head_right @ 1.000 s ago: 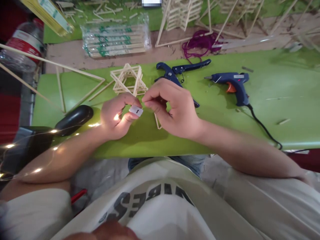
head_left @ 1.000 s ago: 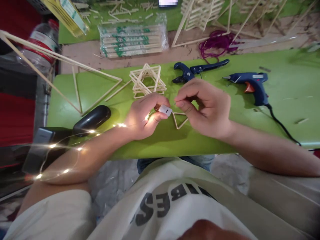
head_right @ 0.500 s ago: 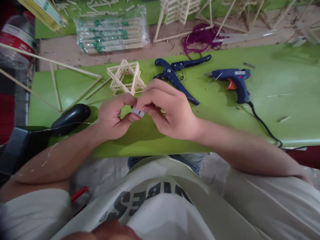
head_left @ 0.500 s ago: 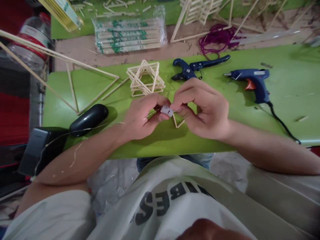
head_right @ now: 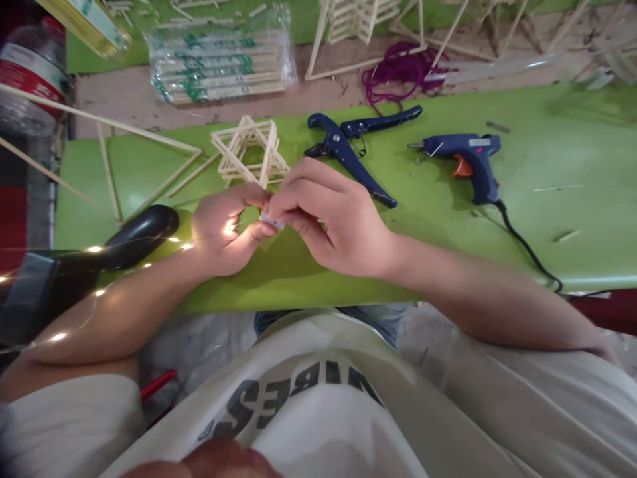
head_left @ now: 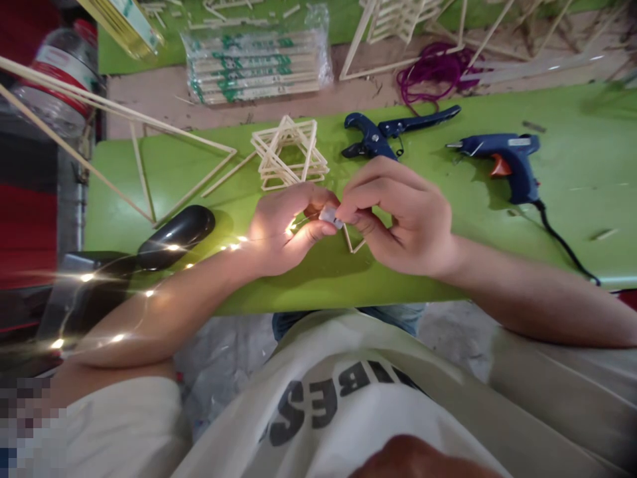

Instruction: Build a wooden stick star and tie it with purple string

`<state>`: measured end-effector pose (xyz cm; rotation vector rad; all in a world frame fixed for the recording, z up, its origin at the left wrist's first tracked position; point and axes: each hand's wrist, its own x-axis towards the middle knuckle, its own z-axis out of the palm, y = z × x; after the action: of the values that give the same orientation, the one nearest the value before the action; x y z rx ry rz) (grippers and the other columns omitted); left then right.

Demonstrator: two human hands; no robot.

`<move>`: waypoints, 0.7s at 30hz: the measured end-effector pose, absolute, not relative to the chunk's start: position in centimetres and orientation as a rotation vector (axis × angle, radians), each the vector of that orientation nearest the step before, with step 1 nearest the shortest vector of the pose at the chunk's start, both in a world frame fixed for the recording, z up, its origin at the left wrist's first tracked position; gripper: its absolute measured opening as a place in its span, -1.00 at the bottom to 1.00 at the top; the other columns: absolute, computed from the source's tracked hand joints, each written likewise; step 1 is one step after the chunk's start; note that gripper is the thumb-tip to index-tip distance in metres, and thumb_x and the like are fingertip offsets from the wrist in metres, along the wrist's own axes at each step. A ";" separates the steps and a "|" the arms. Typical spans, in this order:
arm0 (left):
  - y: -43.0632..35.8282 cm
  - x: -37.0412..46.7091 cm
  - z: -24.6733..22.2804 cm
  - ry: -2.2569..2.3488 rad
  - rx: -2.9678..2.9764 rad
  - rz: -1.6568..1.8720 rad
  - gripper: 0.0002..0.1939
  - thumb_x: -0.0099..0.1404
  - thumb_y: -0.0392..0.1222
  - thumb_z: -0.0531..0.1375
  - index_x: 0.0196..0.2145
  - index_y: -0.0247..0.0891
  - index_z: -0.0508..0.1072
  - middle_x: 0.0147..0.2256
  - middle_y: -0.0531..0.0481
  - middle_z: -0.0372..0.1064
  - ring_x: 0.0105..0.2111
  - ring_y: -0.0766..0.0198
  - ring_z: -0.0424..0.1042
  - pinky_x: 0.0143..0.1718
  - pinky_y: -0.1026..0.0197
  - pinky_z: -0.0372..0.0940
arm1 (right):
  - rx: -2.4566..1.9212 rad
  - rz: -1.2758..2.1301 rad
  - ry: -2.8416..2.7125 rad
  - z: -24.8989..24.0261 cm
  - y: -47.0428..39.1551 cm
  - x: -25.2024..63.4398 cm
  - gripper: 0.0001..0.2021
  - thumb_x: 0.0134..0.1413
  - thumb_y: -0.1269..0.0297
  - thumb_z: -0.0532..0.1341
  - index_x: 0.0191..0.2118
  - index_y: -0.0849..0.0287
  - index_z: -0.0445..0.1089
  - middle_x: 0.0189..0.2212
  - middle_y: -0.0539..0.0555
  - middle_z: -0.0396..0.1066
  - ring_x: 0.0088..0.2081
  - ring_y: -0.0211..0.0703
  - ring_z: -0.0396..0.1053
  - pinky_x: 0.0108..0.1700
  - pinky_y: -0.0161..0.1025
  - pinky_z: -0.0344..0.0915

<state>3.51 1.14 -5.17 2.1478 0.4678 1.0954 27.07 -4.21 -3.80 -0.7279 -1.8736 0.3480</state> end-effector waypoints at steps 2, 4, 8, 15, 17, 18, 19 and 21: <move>1.2 3.5 -5.2 0.482 2.146 1.081 -0.72 0.63 0.12 0.42 0.00 -0.13 0.66 -0.21 -0.02 0.72 -0.31 0.22 0.67 -0.26 0.17 0.56 | -0.716 0.337 -1.882 -3.8 -4.2 27.1 -0.86 0.59 0.51 0.28 -0.05 0.19 0.58 -0.15 0.06 0.59 -0.14 -0.24 0.60 -0.07 -0.23 0.62; 1.3 3.5 -5.3 0.449 2.159 1.084 -0.72 0.62 0.13 0.42 0.02 -0.11 0.65 -0.21 -0.01 0.72 -0.31 0.23 0.66 -0.26 0.19 0.56 | -0.719 0.335 -1.887 -3.9 -4.2 27.2 -0.86 0.59 0.50 0.28 -0.04 0.15 0.57 -0.14 0.05 0.59 -0.14 -0.23 0.60 -0.07 -0.21 0.64; 1.4 3.5 -5.4 0.406 2.176 1.113 -0.70 0.62 0.11 0.44 0.03 -0.17 0.64 -0.22 -0.01 0.70 -0.33 0.28 0.62 -0.26 0.23 0.54 | -0.743 0.313 -1.895 -3.9 -4.0 27.4 -0.81 0.63 0.47 0.21 -0.03 0.10 0.56 -0.13 0.03 0.58 -0.15 -0.23 0.60 -0.07 -0.20 0.65; 1.2 3.6 -5.2 0.477 2.166 1.080 -0.68 0.62 0.14 0.43 0.00 -0.18 0.68 -0.24 -0.02 0.71 -0.33 0.27 0.65 -0.25 0.24 0.57 | -0.766 0.298 -1.894 -3.8 -4.2 27.3 -0.81 0.62 0.47 0.22 -0.03 0.07 0.56 -0.14 0.03 0.59 -0.15 -0.22 0.61 -0.09 -0.21 0.67; 1.3 3.7 -5.3 0.425 2.188 1.102 -0.65 0.63 0.16 0.42 -0.01 -0.20 0.67 -0.24 -0.02 0.71 -0.35 0.29 0.63 -0.27 0.25 0.55 | -0.773 0.302 -1.886 -3.7 -4.3 27.3 -0.79 0.62 0.49 0.20 -0.03 0.09 0.56 -0.13 0.03 0.57 -0.14 -0.22 0.60 -0.08 -0.19 0.67; 1.3 3.7 -5.3 0.411 2.185 1.114 -0.65 0.63 0.16 0.41 0.00 -0.21 0.67 -0.23 -0.02 0.71 -0.34 0.29 0.63 -0.28 0.25 0.55 | -0.774 0.301 -1.889 -3.7 -4.3 27.3 -0.79 0.62 0.50 0.20 -0.03 0.10 0.56 -0.13 0.03 0.57 -0.14 -0.22 0.60 -0.08 -0.19 0.67; 1.3 3.7 -5.3 0.405 2.173 1.127 -0.64 0.63 0.16 0.41 0.00 -0.22 0.67 -0.23 -0.02 0.72 -0.34 0.29 0.63 -0.29 0.25 0.54 | -0.774 0.297 -1.893 -3.7 -4.3 27.3 -0.79 0.62 0.50 0.20 -0.03 0.10 0.57 -0.13 0.03 0.56 -0.15 -0.23 0.60 -0.08 -0.19 0.67; 1.2 3.6 -5.4 0.444 2.144 1.114 -0.62 0.62 0.20 0.41 -0.01 -0.19 0.68 -0.25 -0.03 0.72 -0.34 0.27 0.64 -0.29 0.23 0.56 | -0.769 0.279 -1.900 -3.7 -4.3 27.3 -0.80 0.63 0.51 0.22 -0.01 0.10 0.58 -0.12 0.02 0.56 -0.15 -0.24 0.60 -0.08 -0.20 0.67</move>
<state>3.58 1.24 -5.36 2.1444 0.4437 1.1138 27.28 -4.31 -3.72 -0.7691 -1.9003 0.2790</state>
